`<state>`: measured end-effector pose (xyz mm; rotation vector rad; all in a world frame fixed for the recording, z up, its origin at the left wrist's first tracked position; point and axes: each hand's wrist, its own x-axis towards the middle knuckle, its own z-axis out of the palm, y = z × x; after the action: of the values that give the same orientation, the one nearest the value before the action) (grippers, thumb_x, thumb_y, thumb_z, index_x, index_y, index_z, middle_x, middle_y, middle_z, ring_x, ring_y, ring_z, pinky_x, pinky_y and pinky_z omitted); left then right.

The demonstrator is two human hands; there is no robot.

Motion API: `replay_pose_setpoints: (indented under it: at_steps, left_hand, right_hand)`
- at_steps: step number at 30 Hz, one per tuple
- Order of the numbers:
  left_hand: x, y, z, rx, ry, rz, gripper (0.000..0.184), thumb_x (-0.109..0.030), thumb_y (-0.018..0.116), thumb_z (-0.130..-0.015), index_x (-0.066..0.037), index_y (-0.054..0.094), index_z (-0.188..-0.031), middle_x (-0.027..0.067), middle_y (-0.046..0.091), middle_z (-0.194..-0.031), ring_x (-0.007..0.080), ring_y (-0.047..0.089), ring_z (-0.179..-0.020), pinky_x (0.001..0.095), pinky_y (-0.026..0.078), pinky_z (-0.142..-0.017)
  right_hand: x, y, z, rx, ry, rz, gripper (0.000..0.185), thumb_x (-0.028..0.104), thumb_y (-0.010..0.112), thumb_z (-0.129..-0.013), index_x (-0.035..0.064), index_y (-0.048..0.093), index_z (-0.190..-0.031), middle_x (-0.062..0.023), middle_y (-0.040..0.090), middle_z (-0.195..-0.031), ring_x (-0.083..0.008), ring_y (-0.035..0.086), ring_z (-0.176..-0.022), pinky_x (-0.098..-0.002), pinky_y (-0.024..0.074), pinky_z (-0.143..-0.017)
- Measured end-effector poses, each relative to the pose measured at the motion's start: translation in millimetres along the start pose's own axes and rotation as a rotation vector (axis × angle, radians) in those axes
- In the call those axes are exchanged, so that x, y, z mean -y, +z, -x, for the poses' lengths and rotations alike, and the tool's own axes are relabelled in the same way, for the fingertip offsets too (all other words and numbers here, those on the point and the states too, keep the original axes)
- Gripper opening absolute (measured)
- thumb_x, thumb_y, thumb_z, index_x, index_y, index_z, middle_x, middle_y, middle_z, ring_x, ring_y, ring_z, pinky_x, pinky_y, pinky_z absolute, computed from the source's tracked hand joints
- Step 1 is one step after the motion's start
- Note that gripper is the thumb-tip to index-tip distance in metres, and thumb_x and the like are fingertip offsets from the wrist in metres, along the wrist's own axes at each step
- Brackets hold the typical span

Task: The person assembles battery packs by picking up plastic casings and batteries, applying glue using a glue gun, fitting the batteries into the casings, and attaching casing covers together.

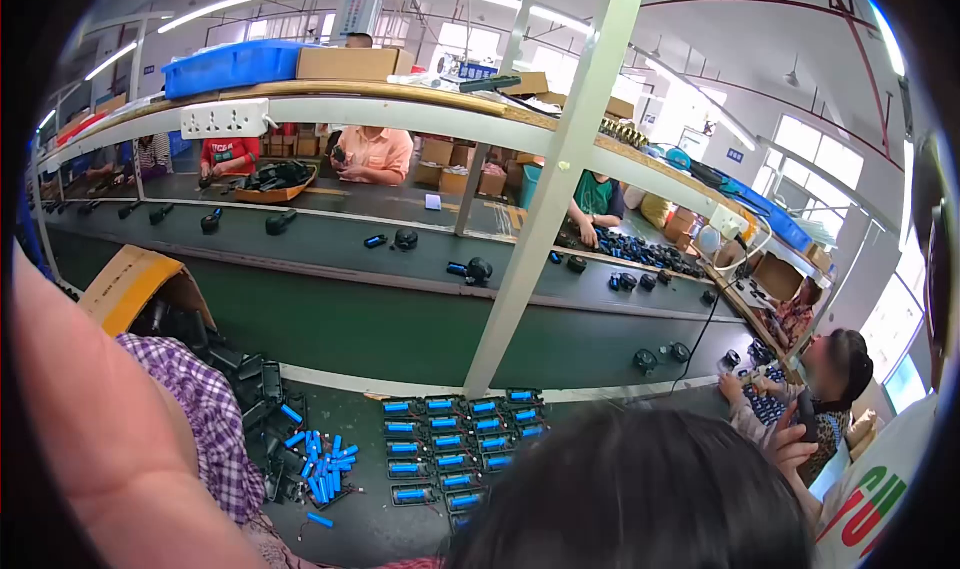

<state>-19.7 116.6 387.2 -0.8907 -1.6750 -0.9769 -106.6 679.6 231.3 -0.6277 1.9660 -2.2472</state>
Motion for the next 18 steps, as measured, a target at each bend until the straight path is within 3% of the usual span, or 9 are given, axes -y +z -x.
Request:
replay_pose_setpoints:
  at_steps: [7, 12, 13, 15, 18]
  left_hand:
    - [-17, -7, 0, -0.062, -0.025, 0.010, 0.084, -0.026, 0.071, -0.089, 0.008, 0.025, -0.151, 0.0248, 0.048, -0.123, 0.0233, 0.065, -0.092, 0.0243, 0.057, -0.052]
    - [-27, -25, 11, -0.132, -0.058, 0.030, 0.083, -0.024, 0.071, -0.089, 0.008, 0.025, -0.151, 0.0242, 0.048, -0.122, 0.0228, 0.065, -0.091, 0.0239, 0.057, -0.051]
    - [-29, -25, 12, -0.141, -0.063, 0.026, 0.083, -0.024, 0.070, -0.089, 0.009, 0.025, -0.151, 0.0241, 0.048, -0.122, 0.0227, 0.064, -0.091, 0.0238, 0.057, -0.051]
    - [-26, -18, 20, -0.147, -0.064, 0.049, 0.083, -0.024, 0.070, -0.090, 0.009, 0.025, -0.151, 0.0238, 0.048, -0.122, 0.0225, 0.064, -0.091, 0.0236, 0.057, -0.050]
    - [-19, -4, 27, -0.128, -0.065, 0.065, 0.082, -0.023, 0.070, -0.090, 0.009, 0.025, -0.151, 0.0235, 0.048, -0.121, 0.0223, 0.064, -0.090, 0.0234, 0.056, -0.050]
  right_hand:
    - [45, -59, 1, -0.030, -0.169, 0.051, 0.071, 0.028, 0.068, -0.092, 0.0032, 0.039, -0.152, -0.0169, 0.059, -0.135, -0.0234, 0.060, -0.121, -0.0330, 0.0519, -0.097]
    - [106, -90, -71, 0.018, -0.375, 0.215, 0.071, 0.029, 0.068, -0.094, 0.0040, 0.037, -0.154, -0.0167, 0.059, -0.137, -0.0226, 0.060, -0.122, -0.0319, 0.0524, -0.096]
    - [123, -90, -104, 0.017, -0.433, 0.284, 0.071, 0.029, 0.068, -0.095, 0.0041, 0.037, -0.154, -0.0167, 0.058, -0.137, -0.0224, 0.059, -0.122, -0.0317, 0.0525, -0.096]
    - [147, -80, -169, -0.066, -0.583, 0.487, 0.073, 0.020, 0.070, -0.092, 0.0050, 0.038, -0.156, -0.0185, 0.056, -0.143, -0.0271, 0.057, -0.126, -0.0401, 0.0433, -0.110]
    - [178, -43, -255, -0.033, -0.488, 0.927, 0.080, 0.021, 0.075, -0.090, 0.0159, 0.035, -0.159, -0.0187, 0.055, -0.144, -0.0252, 0.056, -0.129, -0.0388, 0.0443, -0.108]
